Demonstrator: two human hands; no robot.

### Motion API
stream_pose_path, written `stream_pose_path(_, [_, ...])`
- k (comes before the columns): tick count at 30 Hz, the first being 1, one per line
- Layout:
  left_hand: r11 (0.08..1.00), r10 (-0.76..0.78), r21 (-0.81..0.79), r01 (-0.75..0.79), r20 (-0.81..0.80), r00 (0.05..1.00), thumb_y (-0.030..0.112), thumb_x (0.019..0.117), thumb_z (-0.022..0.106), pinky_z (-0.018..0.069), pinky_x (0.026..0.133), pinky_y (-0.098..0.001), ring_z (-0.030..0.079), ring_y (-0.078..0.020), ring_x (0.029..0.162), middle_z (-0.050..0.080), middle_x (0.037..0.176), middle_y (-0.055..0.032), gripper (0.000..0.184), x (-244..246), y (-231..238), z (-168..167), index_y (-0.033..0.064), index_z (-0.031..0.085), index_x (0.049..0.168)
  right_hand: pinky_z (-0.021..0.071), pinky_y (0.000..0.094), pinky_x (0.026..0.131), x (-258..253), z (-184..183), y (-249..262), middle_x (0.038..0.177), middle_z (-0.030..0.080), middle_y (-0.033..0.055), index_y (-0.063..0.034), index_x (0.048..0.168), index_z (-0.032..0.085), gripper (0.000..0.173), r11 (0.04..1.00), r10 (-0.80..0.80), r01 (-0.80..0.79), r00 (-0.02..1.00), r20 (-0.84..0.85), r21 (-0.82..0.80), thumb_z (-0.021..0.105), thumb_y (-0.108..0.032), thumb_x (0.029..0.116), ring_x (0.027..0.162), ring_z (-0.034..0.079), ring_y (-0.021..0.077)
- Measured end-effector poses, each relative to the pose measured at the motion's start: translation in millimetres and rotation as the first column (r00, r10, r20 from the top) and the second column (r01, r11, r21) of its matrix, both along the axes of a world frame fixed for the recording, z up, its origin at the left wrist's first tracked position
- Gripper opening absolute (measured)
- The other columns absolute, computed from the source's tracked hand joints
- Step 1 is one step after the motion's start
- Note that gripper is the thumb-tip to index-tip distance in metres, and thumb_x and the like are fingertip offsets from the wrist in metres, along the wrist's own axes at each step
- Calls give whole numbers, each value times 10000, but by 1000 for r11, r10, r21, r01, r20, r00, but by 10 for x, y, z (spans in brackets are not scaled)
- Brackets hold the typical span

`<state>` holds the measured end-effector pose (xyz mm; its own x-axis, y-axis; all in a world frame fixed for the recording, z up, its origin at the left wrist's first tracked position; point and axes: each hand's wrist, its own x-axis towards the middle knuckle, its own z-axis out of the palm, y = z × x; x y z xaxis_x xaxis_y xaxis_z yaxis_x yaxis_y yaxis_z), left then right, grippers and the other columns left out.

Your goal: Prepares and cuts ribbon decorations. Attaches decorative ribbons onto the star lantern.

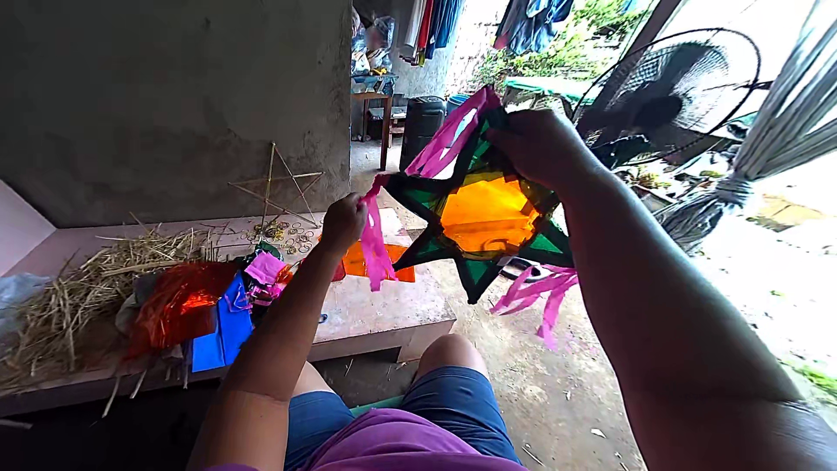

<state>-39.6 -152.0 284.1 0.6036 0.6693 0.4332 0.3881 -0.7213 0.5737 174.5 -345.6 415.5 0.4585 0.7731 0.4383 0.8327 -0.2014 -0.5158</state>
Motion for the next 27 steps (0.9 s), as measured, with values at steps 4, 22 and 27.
stream_pose_path(4, [994, -12, -108, -16, -252, 968, 57, 997, 513, 473, 1022, -616, 627, -420, 1190, 649, 1263, -265, 355, -284, 304, -34, -24, 617, 1327, 487, 639, 831, 80, -172, 29, 951, 680, 212, 2, 1083, 673, 370, 1000, -12, 12, 999, -33, 4, 522, -336, 1081, 899, 668, 363])
stream_pose_path(22, [895, -318, 240, 375, -245, 916, 201, 995, 673, 516, 959, -399, 685, -206, 1002, 718, 1098, -145, 267, 4, -457, 1659, 4, 707, 1172, 519, 479, 787, -557, -533, 435, 896, 675, 117, -12, 1063, 682, 286, 952, 304, -300, 951, -64, 62, 561, -272, 1065, 812, 649, 215])
stream_pose_path(27, [907, -290, 202, 369, -334, 897, 181, 982, 689, 506, 894, -341, 649, -127, 928, 712, 1018, -92, 194, -59, -475, 1797, 19, 732, 1080, 533, 433, 769, -691, -584, 527, 893, 676, 97, -21, 1083, 683, 278, 926, 369, -355, 923, -110, 128, 552, -266, 1066, 786, 647, 176])
